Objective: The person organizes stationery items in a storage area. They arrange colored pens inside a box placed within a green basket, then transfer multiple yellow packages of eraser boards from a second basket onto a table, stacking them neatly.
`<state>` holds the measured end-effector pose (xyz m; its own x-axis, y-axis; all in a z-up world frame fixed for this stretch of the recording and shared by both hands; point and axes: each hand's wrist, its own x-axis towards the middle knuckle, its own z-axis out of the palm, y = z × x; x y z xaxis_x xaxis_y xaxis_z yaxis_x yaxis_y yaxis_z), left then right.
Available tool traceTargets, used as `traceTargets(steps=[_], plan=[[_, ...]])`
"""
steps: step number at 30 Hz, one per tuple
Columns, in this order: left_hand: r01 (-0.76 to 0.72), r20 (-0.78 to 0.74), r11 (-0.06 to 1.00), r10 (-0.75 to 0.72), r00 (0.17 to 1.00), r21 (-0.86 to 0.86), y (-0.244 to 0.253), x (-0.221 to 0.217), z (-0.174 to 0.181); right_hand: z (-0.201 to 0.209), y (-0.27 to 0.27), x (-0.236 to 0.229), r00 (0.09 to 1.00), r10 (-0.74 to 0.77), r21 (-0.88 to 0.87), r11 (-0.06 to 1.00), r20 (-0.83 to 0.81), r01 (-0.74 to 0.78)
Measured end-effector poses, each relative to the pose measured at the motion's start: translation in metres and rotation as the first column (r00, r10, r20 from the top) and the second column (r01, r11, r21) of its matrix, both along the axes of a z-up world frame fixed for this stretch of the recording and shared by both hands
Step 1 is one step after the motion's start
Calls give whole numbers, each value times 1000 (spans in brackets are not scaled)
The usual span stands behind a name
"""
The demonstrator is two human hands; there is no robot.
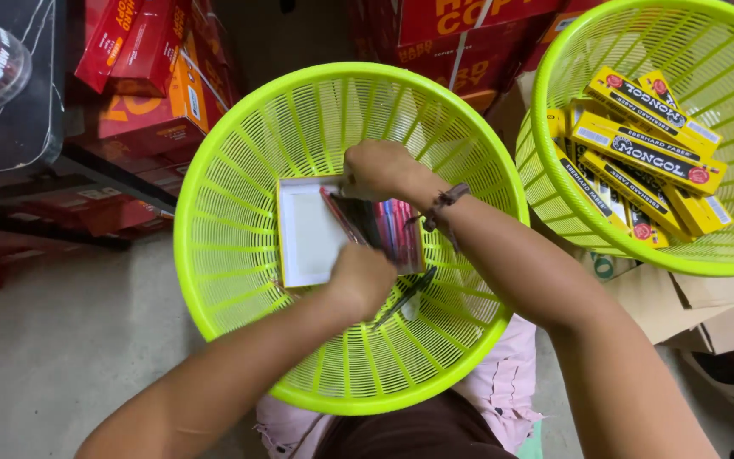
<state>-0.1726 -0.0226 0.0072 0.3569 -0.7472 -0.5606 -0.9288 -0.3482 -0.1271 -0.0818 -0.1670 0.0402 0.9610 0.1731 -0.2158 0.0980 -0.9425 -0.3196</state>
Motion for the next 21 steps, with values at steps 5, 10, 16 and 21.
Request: traceTargets(steps=[5,10,16,21], plan=[[97,-12,969,-97,995,229,25,-32,-72,17,22,-21,962,226,-62,969,-156,-238],[164,38,976,-171,984,142,51,-16,-107,22,50,-38,913,370,-177,900,-171,-398],[-124,-242,965,67,968,-229,54,62,45,25,40,-51,899,402,-228,872,-171,-433],[-517,-267,849,475,839,-114,57,128,52,2,36,-56,861,381,-198,865,-337,-460]])
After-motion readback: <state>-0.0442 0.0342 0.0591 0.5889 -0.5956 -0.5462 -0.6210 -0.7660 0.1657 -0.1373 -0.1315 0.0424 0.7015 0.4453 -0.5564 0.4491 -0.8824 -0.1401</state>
